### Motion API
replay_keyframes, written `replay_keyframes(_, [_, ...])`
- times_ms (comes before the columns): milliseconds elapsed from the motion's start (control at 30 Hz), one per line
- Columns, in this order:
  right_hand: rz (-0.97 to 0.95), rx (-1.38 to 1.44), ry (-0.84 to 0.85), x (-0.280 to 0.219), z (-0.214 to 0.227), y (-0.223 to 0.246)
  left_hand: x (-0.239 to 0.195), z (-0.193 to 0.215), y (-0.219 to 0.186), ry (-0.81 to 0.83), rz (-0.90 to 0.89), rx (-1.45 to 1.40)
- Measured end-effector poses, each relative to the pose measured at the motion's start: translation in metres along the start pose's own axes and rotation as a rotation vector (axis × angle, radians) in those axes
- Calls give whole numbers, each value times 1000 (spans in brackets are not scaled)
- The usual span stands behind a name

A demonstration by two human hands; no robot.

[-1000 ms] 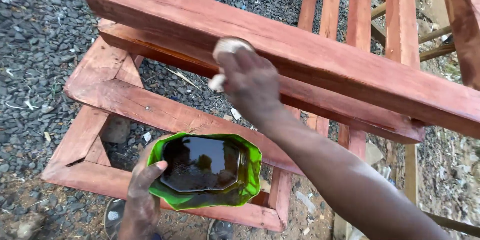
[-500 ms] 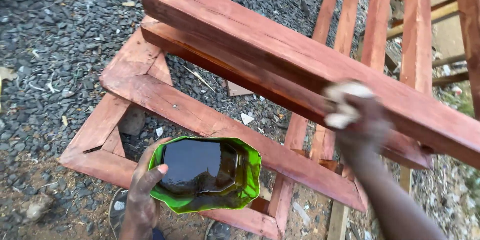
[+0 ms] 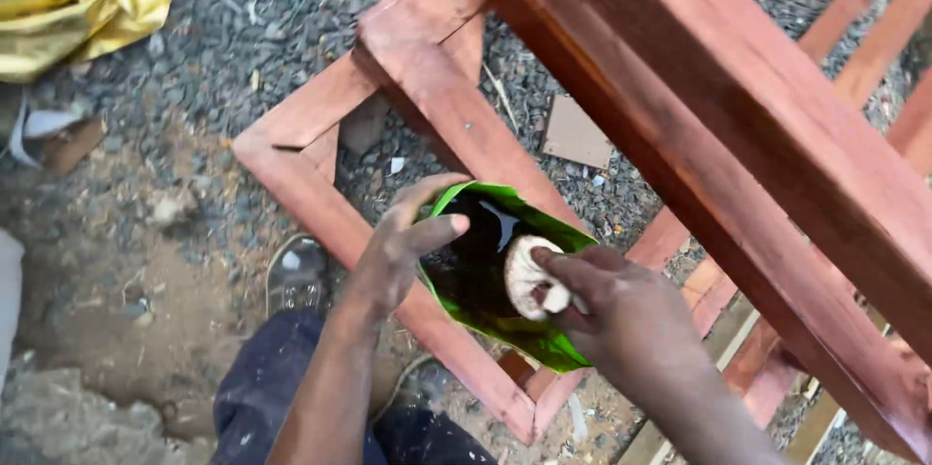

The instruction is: The person applies a dark liquid stain to a wooden frame using a cloth. They repeatedly dip the cloth into a green container and wipe the stain onto the wood, covering the frame's legs and slats.

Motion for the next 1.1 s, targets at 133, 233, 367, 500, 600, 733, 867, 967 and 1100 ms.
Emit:
replay_keyframes(133, [139, -214, 37, 9, -50, 1, -4, -3, -6, -3, 60, 107])
replay_keyframes(233, [182, -223, -8, 11, -66, -2, -4, -3, -4, 30, 9, 127])
replay_keyframes(367, [162, -254, 10, 12, -69, -8, -3, -2, 0, 19, 19, 117])
replay_keyframes(500, [192, -236, 11, 9, -72, -13, -3, -4, -3, 24, 21, 136])
replay_keyframes(600, [-16, -28, 113, 13, -40, 5, -1, -5, -2, 12, 42, 177])
replay_keyframes(733, [-615, 1009, 363, 14, -21, -15, 0, -3, 2, 9, 128, 195])
replay_keyframes(867, [-862, 1055, 300, 18, -31, -39, 0, -3, -1, 17, 160, 255])
replay_keyframes(967, [-855, 1077, 344, 16, -25, -29, 0, -3, -2, -2, 148, 269])
replay_keyframes(1100, [-690, 973, 584, 21, -28, -30, -5, -1, -13, 11, 245, 295])
Point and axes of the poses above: each hand's wrist, its own x-axis towards the middle knuckle, its own z-axis out of the back of the hand, y = z × x, the point moved 1 cm from there along x, towards the middle knuckle, and after that the axes turned 11 degrees about -y, right-handed, at the moved point
